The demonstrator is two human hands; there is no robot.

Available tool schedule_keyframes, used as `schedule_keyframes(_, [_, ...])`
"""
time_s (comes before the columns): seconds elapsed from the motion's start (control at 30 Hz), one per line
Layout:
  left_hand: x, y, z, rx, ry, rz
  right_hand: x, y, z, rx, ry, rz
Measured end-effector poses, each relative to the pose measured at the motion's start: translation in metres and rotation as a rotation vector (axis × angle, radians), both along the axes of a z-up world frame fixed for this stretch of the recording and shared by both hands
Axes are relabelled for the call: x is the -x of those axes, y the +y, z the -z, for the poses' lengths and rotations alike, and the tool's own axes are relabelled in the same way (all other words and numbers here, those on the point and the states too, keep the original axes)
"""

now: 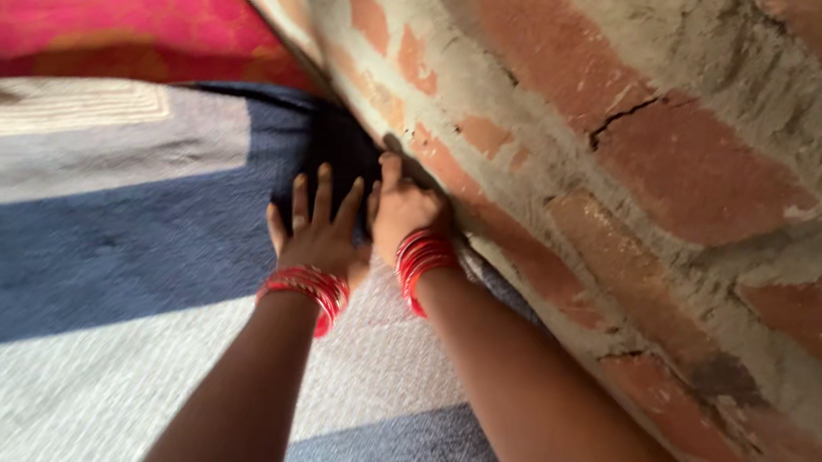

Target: The person smooths a chevron-patterned bedspread on a bed using both hands. They repeatedly press and rub the fabric along the edges and center to flatten wrinkles and align the pattern. The bed is positioned against a brick wall in a room with a concrete floor.

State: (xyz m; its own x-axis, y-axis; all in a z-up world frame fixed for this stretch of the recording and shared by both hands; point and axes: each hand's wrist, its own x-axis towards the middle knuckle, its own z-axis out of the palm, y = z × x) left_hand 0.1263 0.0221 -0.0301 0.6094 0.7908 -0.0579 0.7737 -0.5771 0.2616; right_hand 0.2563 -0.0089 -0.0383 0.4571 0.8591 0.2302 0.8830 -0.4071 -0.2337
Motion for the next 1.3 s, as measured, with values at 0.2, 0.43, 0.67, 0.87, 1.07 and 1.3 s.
schedule_keyframes(0.2, [0.032,-0.06,-0.045,0.369,0.377,-0.083,-0.005,0.001,0.02,-0.199,-0.074,-0.016])
schedule_keyframes(0.43, [0.035,-0.063,-0.052,0.385,0.347,-0.103,0.006,-0.028,0.032,-0.23,-0.202,-0.163])
schedule_keyframes(0.67, [0.032,-0.058,-0.041,0.368,0.374,-0.115,0.045,-0.12,-0.02,-0.105,-0.033,0.035])
schedule_keyframes(0.87, [0.026,-0.06,-0.055,0.379,0.43,-0.127,0.051,-0.161,-0.029,-0.129,-0.174,0.06])
schedule_keyframes(1.07, [0.028,-0.058,-0.047,0.359,0.415,-0.117,0.079,-0.185,-0.035,-0.035,0.085,0.106])
schedule_keyframes(1.3, [0.025,-0.059,-0.038,0.316,0.415,-0.153,0.071,-0.173,-0.053,0.123,0.151,0.255])
